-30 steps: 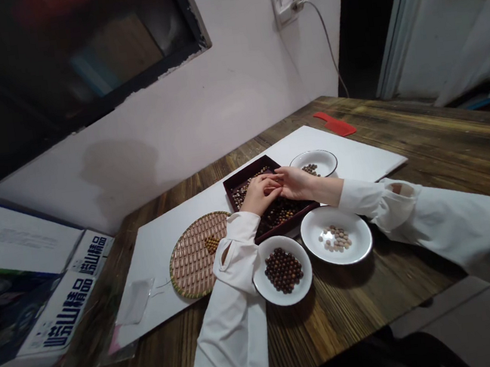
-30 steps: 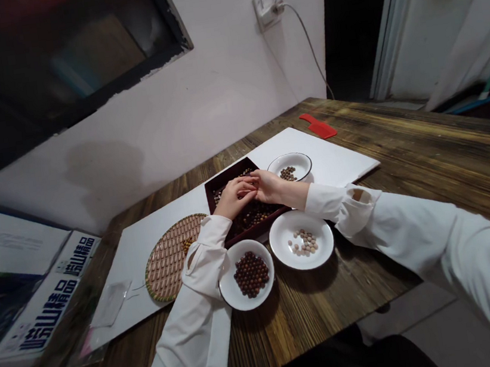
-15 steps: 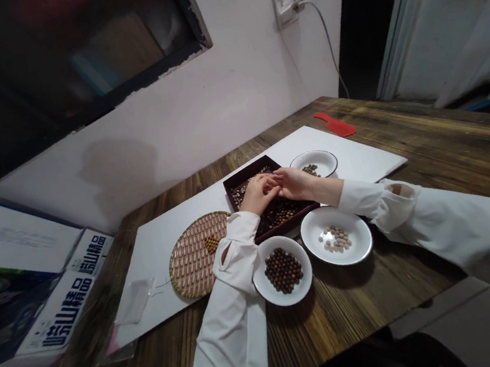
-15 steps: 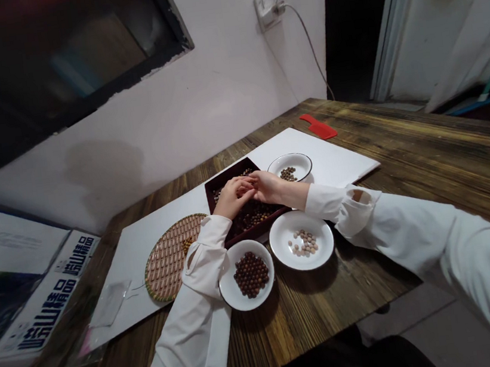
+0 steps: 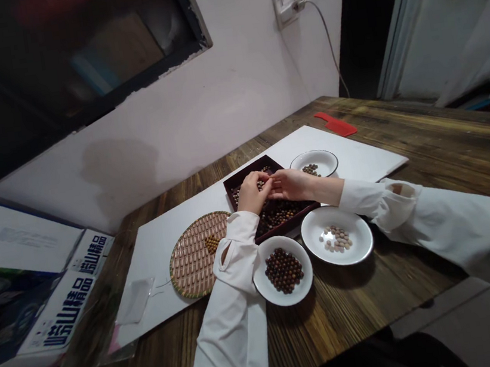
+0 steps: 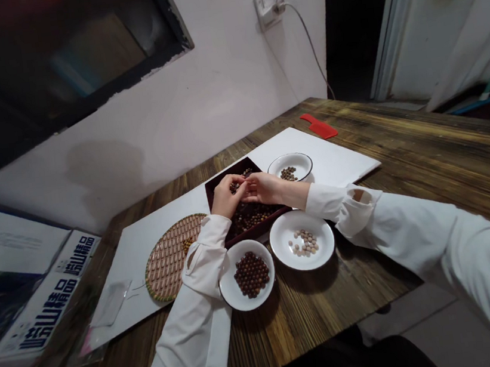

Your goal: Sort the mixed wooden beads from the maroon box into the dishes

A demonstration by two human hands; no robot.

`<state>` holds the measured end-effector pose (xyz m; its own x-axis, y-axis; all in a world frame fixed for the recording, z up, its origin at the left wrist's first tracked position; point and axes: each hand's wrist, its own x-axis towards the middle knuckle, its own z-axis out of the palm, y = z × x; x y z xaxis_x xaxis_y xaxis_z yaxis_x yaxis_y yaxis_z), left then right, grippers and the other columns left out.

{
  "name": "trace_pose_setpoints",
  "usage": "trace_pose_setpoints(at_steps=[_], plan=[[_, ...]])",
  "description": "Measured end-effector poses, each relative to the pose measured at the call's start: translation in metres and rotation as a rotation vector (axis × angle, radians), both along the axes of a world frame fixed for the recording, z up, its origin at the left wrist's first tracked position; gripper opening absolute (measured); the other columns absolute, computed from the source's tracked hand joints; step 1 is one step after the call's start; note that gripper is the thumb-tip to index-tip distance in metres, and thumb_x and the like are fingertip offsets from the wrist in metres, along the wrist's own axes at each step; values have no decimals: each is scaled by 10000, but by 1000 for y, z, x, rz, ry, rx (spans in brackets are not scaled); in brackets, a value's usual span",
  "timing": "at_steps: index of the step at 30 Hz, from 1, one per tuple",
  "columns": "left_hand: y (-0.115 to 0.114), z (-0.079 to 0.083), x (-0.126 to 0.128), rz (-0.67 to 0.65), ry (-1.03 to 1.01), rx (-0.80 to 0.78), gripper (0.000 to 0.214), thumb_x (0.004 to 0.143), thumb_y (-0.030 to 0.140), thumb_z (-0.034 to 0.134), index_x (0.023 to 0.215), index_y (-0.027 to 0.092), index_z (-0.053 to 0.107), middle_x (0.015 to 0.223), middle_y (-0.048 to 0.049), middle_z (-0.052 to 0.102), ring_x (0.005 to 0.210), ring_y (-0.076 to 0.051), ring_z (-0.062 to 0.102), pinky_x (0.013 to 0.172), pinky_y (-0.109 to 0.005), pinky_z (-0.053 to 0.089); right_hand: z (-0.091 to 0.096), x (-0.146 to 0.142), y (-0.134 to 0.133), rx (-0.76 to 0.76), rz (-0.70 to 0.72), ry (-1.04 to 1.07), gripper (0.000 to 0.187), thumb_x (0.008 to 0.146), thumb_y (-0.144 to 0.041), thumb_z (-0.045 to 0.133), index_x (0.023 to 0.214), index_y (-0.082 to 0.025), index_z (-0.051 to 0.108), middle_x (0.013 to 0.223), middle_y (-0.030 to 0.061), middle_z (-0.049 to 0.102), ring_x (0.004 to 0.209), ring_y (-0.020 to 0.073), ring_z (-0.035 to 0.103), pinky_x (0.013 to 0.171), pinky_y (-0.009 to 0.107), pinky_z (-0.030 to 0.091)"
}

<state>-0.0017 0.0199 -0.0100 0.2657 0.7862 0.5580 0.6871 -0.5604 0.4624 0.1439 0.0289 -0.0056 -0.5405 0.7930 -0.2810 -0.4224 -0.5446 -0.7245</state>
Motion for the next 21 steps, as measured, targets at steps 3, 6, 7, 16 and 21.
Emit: trace_pose_setpoints(at_steps=[3, 6, 7, 16, 21], plan=[[-1, 1, 0, 15, -19, -13, 51, 830, 228, 548, 815, 187, 572, 872, -35, 634, 859, -154, 594, 808, -287, 462, 0, 1, 0, 21, 59, -10, 162, 830, -111, 364, 760, -162, 501, 673, 38, 556, 672, 132, 559, 676, 257, 497], [-3, 3, 0, 41, -76, -28, 61, 840, 240, 533, 830, 189, 566, 836, -21, 636, 771, -133, 597, 724, -257, 467, 0, 2, 0, 32, 139, -52, 145, 833, -134, 388, 748, -164, 502, 676, 40, 565, 654, 131, 562, 607, 234, 469], [-3, 3, 1, 53, -95, -29, 62, 841, 242, 531, 832, 189, 562, 819, -17, 634, 744, -129, 594, 698, -252, 464, 0, 2, 0, 35, 163, -67, 134, 828, -135, 400, 745, -165, 500, 677, 40, 568, 649, 132, 563, 592, 232, 460], [-1, 3, 2, 60, -191, 14, 47, 803, 164, 560, 831, 189, 531, 766, -4, 634, 675, -113, 600, 635, -231, 469, -1, 1, 0, 65, 183, -119, 136, 829, -129, 414, 750, -169, 517, 657, 19, 558, 600, 110, 550, 569, 222, 417], [1, 0, 1, 38, -189, 36, 73, 794, 135, 547, 833, 190, 520, 755, -1, 620, 664, -110, 590, 626, -224, 461, -2, 0, 2, 61, 172, -120, 147, 828, -137, 433, 738, -175, 542, 646, 19, 546, 591, 109, 534, 556, 226, 399]])
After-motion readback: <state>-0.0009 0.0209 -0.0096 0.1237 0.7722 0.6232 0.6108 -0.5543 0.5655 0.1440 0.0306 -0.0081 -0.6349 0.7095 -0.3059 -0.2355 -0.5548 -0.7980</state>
